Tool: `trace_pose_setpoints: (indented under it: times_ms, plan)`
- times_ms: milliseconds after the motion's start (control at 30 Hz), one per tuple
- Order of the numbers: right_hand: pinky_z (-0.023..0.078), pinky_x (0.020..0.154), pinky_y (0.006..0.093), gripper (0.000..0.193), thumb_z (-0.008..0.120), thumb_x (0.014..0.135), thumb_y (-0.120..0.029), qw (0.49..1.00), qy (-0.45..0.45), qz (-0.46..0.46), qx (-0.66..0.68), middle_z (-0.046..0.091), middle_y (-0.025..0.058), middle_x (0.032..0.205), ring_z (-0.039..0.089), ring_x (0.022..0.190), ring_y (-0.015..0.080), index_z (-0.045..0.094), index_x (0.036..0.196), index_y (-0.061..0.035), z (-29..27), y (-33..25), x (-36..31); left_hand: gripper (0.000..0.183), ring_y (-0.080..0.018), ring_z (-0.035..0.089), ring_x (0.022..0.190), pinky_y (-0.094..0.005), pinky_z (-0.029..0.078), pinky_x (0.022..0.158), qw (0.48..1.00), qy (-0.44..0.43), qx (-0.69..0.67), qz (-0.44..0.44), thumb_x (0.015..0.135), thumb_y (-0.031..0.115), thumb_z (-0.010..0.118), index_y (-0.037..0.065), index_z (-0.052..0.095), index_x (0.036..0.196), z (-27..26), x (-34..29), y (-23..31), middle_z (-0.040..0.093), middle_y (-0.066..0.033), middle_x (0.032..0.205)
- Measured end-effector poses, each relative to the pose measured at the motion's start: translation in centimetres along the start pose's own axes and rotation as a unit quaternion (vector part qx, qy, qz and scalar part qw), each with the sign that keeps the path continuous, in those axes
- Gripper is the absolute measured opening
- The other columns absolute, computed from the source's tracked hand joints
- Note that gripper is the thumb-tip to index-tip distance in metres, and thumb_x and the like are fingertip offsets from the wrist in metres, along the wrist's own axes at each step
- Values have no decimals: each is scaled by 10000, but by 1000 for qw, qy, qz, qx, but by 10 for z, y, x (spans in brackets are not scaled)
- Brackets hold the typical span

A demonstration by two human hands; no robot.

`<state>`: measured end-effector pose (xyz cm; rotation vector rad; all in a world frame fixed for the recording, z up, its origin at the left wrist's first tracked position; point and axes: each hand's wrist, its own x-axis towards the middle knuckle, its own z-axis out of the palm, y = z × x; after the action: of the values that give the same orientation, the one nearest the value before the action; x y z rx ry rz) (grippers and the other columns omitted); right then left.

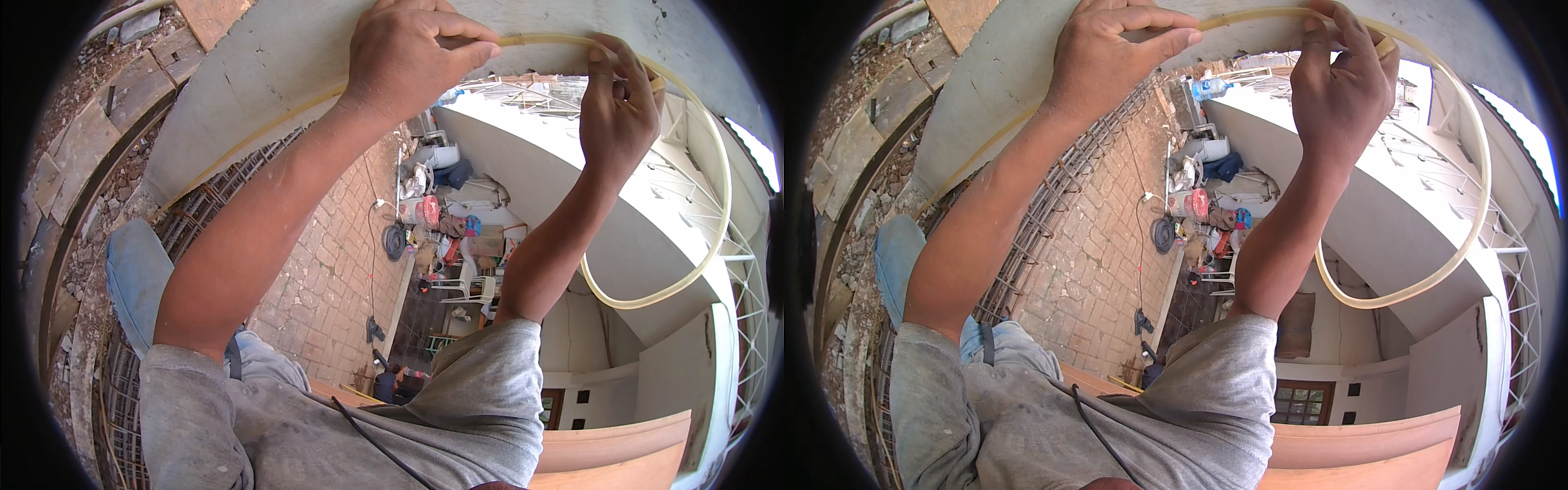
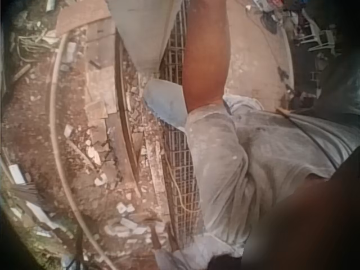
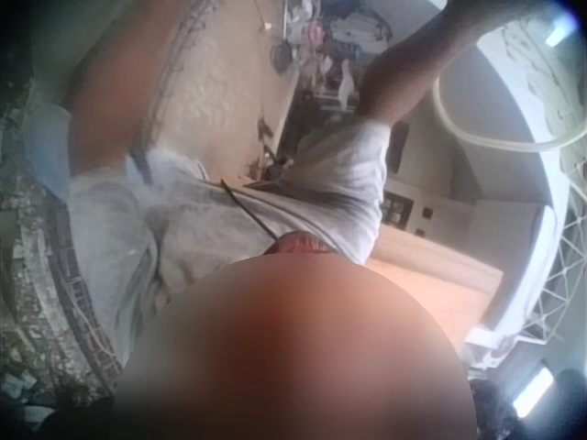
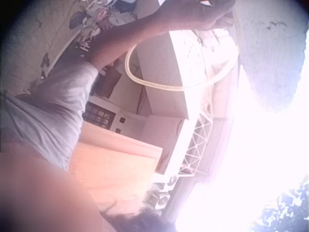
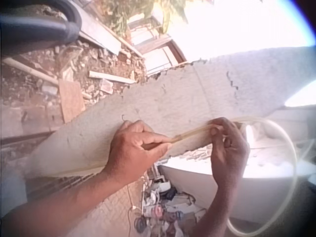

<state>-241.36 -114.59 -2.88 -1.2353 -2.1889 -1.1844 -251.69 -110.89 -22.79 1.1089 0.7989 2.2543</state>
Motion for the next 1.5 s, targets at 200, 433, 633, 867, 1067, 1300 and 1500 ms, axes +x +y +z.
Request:
trace_pose_setpoints:
  times_ms: [200,433,633,867,1067,1300,1500]
  plan:
    - [451,632,216,184,785,939,-199,1000,4,-21,-19,611,-32,911,482,673,22,826,1118,-204,1,-1,1,121,-236,597,805,-384,505,745,1000,-4,4,-5,784,170,860,151,841,902,0,0,0,638,-42,776]
    - [469,634,208,180,762,953,-220,1000,0,-15,-14,642,-21,933,483,640,25,824,1120,-195,0,-4,1,124,-228,593,807,-379,503,751,1000,-3,7,0,785,171,859,152,842,906,0,0,-1,637,-38,777]
    - [453,607,197,185,769,947,-226,1000,4,2,-25,649,-24,931,479,633,16,824,1121,-200,0,-6,1,135,-228,598,804,-372,506,748,1000,0,-1,-3,780,175,864,156,844,912,1,0,0,639,-37,774]
    - [456,640,226,185,775,938,-208,1000,1,-6,-28,651,-30,892,484,652,25,826,1115,-196,0,-3,1,133,-226,600,804,-374,506,747,1000,-7,1,-8,780,169,863,152,842,910,0,-1,0,641,-35,783]
    - [449,646,234,177,776,937,-208,998,8,-39,-37,658,-38,869,494,681,33,829,1106,-194,1,1,2,126,-228,600,808,-378,506,748,1000,-6,-1,-9,784,168,861,148,839,907,0,-1,0,642,-32,790]
    - [459,652,243,174,784,931,-215,999,10,-25,-24,660,-35,871,497,698,39,831,1097,-193,2,0,2,128,-221,600,810,-375,505,747,1000,-2,3,-4,786,167,859,153,841,913,0,-1,0,644,-28,790]
    - [459,662,231,174,783,930,-214,1000,15,-12,-24,656,-34,898,489,682,36,831,1097,-205,3,0,0,135,-209,592,801,-363,500,746,1000,-2,-7,-12,784,157,861,151,842,918,0,-2,0,633,-22,781]
